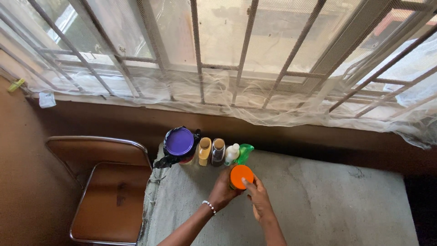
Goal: Organizing various toiletry and cosmetic bottles from the floor onto a table.
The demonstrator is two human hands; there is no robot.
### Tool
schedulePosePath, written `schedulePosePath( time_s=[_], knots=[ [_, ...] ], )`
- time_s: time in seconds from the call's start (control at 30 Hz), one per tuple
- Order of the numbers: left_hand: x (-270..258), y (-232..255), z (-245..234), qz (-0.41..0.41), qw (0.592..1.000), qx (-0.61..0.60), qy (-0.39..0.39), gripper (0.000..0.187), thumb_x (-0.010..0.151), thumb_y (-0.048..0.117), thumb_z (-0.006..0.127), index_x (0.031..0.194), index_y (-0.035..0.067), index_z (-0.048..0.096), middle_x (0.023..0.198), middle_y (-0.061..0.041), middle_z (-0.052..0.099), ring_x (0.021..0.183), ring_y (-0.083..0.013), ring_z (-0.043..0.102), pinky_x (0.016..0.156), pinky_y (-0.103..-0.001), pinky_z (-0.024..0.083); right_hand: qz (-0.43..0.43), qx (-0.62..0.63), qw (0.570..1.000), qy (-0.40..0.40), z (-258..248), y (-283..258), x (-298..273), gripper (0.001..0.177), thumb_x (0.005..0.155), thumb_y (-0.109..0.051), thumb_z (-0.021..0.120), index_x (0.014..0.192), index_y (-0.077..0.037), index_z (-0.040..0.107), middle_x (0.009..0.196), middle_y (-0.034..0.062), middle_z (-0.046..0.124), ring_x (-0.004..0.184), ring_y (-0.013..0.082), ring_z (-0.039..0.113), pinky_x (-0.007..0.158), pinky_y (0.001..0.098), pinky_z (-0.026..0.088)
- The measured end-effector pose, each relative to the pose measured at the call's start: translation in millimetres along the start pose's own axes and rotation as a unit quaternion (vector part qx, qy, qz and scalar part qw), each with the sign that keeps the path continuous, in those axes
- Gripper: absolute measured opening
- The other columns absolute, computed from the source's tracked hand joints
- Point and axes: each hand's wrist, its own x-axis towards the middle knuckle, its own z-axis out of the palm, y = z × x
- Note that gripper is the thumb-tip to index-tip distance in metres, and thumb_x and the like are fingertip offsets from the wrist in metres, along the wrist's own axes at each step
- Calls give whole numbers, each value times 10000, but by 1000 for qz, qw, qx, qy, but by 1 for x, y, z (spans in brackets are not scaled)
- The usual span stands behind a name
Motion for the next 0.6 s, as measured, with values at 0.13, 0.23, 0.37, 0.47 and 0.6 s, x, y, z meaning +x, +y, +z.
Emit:
schedulePosePath(
  time_s=[0.13,0.23,0.37,0.47,0.6],
  knots=[
    [-1,-16,10,-11,1000,6,19,924,659,81,894,1454,59,425,1483,-168,456,1378,-360,440,1150,-451,401,-106,-120,987,25,11,-23,-23,1138,643,-380,896,1595,-183,304,1593,158,396,1480,321,381,1178,539,342],
    [-3,-41,23,49,993,71,84,826,694,90,887,1416,54,486,1486,-175,466,1390,-402,408,1153,-501,345,-240,-215,946,37,12,-15,-18,1120,634,-282,923,1573,-171,323,1567,146,413,1445,311,420,1168,489,382],
    [-7,-28,20,24,995,59,77,792,735,95,841,1443,78,485,1478,-153,485,1397,-399,412,1162,-494,333,-272,-249,928,50,20,-22,-25,1073,629,-270,929,1537,-157,369,1510,137,490,1397,302,496,1148,456,432],
    [-9,-22,18,23,994,78,70,773,730,133,858,1414,101,501,1463,-138,495,1401,-389,400,1164,-502,311,-251,-269,927,76,27,-23,-32,1065,619,-310,948,1509,-151,385,1481,118,509,1375,300,497,1122,462,445],
    [-11,-18,20,-4,995,83,59,779,776,164,840,1457,124,464,1470,-133,482,1401,-385,381,1146,-550,263,-251,-300,913,117,33,-29,-42,1062,627,-374,952,1504,-153,394,1483,106,508,1375,314,465,1121,481,424]
  ],
)
